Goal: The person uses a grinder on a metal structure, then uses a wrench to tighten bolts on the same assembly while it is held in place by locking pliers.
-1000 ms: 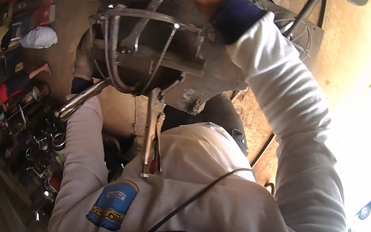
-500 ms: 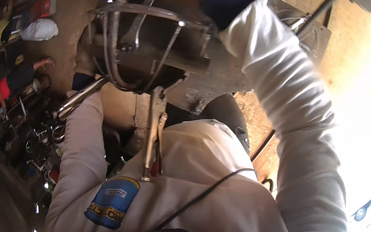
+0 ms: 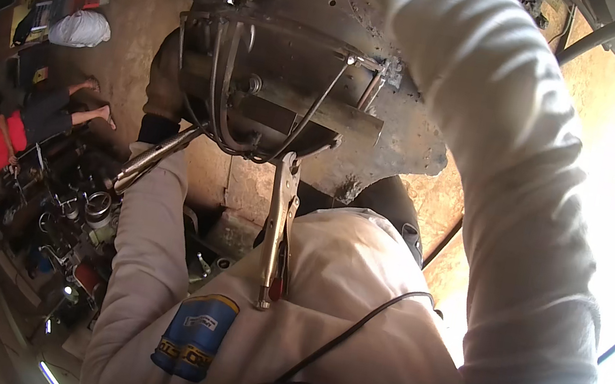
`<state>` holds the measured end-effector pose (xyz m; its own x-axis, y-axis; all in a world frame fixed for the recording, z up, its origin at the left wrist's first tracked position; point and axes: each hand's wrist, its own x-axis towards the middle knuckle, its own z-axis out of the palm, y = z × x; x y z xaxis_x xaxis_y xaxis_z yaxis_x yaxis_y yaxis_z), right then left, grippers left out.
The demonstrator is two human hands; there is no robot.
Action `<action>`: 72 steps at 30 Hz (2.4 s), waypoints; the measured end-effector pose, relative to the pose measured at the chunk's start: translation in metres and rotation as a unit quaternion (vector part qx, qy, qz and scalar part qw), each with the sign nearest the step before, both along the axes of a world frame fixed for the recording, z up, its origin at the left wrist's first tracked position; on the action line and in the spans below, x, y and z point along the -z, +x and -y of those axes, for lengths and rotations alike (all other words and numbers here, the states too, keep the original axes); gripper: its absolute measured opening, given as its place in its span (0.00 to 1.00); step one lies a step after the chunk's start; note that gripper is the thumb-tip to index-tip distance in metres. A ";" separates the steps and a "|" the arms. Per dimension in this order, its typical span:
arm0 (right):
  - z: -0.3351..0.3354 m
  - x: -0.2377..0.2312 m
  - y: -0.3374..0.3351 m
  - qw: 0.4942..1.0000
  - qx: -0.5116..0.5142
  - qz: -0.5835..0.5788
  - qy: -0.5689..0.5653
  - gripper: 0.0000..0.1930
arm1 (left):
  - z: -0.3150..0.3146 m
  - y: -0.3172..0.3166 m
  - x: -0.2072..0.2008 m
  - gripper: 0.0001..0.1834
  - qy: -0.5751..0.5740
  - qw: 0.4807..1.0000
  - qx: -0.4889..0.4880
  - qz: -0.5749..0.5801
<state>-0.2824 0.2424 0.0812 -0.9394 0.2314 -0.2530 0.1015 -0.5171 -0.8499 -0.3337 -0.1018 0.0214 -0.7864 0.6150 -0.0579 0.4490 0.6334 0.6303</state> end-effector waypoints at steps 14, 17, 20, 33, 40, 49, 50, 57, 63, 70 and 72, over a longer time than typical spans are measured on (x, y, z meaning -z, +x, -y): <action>0.032 0.040 0.157 0.962 0.181 -0.031 -0.203 0.19 | 0.009 -0.024 0.023 0.31 0.038 0.986 -0.066 0.147; 0.037 0.044 0.165 0.961 0.195 -0.017 -0.196 0.19 | -0.003 -0.013 0.017 0.30 0.089 0.973 -0.111 0.180; 0.037 0.047 0.171 0.953 0.177 -0.042 -0.241 0.19 | 0.002 -0.017 0.021 0.29 0.111 0.971 -0.105 0.183; 0.003 0.071 0.196 0.978 0.042 0.014 -0.203 0.19 | -0.005 -0.012 0.012 0.29 0.050 0.987 -0.080 0.132; 0.008 0.051 0.185 0.966 0.058 0.037 -0.250 0.17 | 0.000 -0.015 0.013 0.28 0.039 0.989 -0.068 0.122; 0.000 0.052 0.179 0.967 -0.005 0.018 -0.254 0.17 | 0.001 -0.016 0.016 0.27 0.075 0.987 -0.051 0.136; -0.001 0.060 0.180 0.977 -0.014 0.001 -0.212 0.18 | 0.001 -0.016 0.017 0.26 0.084 0.983 -0.055 0.153; 0.021 0.054 0.204 0.977 0.010 0.082 -0.198 0.18 | -0.004 -0.010 0.009 0.26 0.061 0.992 -0.025 0.107; 0.018 0.046 0.182 0.955 0.011 0.044 -0.293 0.15 | -0.003 -0.008 0.011 0.26 0.060 0.994 -0.028 0.084; 0.023 0.049 0.043 0.996 -0.056 0.033 0.059 0.28 | 0.019 -0.018 0.023 0.23 -0.025 0.991 0.102 -0.088; 0.031 0.017 -0.001 0.960 -0.221 0.084 0.147 0.32 | 0.023 -0.022 0.022 0.23 -0.052 0.977 0.145 -0.148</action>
<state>-0.2829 0.2109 0.0647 -0.9140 -0.0964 -0.3941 0.4042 -0.1313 -0.9052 -0.3560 -0.1248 -0.0005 -0.5717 0.8173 0.0718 0.7722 0.5064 0.3839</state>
